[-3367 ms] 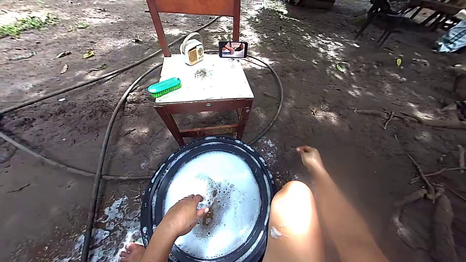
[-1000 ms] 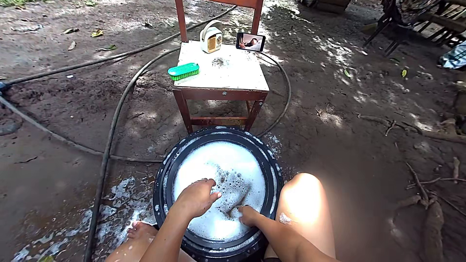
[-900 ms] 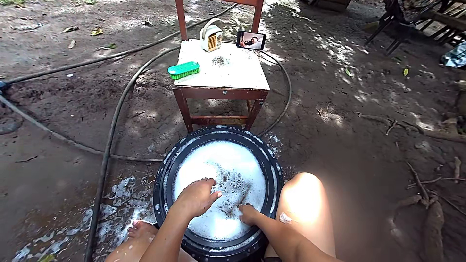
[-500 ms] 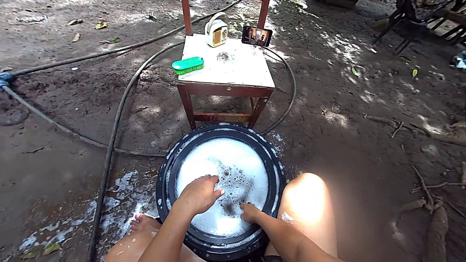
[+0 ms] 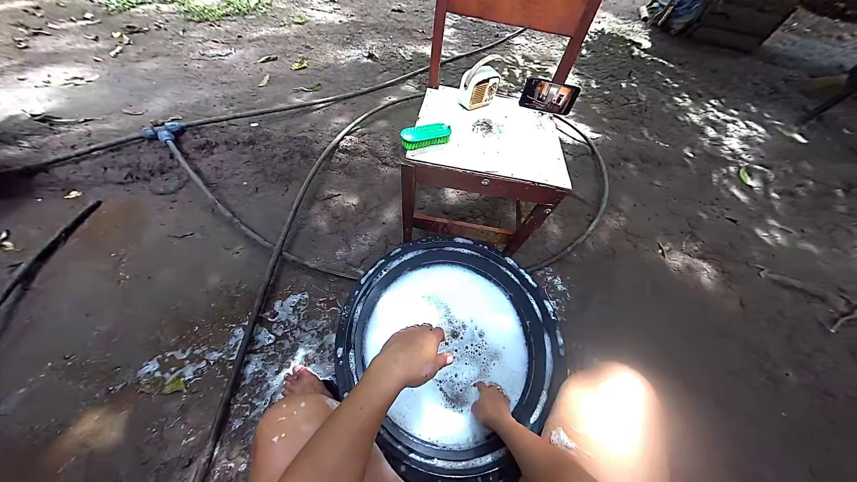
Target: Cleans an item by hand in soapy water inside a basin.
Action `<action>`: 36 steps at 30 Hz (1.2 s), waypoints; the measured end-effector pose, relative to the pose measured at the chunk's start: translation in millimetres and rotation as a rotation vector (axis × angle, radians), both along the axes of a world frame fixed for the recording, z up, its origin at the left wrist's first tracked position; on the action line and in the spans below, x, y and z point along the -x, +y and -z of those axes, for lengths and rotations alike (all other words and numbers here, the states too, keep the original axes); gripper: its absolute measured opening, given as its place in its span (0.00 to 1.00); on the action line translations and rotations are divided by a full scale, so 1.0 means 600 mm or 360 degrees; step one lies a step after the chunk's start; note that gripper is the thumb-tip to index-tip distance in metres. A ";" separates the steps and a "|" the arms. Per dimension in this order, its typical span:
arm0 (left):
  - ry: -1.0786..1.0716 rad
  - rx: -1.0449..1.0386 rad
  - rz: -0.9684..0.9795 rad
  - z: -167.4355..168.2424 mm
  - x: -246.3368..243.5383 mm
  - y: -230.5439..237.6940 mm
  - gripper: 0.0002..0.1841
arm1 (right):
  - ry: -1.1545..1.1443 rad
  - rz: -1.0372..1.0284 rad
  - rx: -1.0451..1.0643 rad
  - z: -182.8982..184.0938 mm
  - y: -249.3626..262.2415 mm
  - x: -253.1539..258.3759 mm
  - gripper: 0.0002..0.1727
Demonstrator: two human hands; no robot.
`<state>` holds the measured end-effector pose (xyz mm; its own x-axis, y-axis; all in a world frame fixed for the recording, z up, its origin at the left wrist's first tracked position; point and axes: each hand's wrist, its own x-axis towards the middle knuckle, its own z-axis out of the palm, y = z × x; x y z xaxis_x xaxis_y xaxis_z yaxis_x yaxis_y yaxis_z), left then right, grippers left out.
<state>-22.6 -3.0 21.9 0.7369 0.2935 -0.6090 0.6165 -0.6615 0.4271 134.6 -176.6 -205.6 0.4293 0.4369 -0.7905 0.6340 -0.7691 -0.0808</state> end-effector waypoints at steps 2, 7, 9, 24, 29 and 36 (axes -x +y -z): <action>0.0007 0.0004 -0.0001 0.000 0.001 0.000 0.30 | -0.0035 0.0022 0.0002 -0.007 0.000 0.000 0.38; 0.0013 0.0000 0.0012 -0.002 0.000 -0.003 0.30 | -0.0060 0.0040 0.0021 -0.006 -0.006 0.003 0.40; 0.0016 -0.0003 0.0015 -0.001 -0.001 -0.004 0.30 | 0.0021 -0.0001 0.0061 -0.002 -0.005 0.001 0.40; 0.0008 -0.0009 0.0010 0.004 0.001 -0.003 0.30 | 0.0413 -0.0295 0.0029 0.053 -0.019 0.002 0.27; -0.0003 -0.0012 -0.0005 0.003 0.004 -0.004 0.30 | 0.0377 -0.0263 0.0031 0.043 -0.014 0.001 0.28; 0.0020 -0.0014 0.0007 0.002 0.003 -0.005 0.30 | 0.0387 -0.0289 0.0008 0.033 -0.014 0.005 0.28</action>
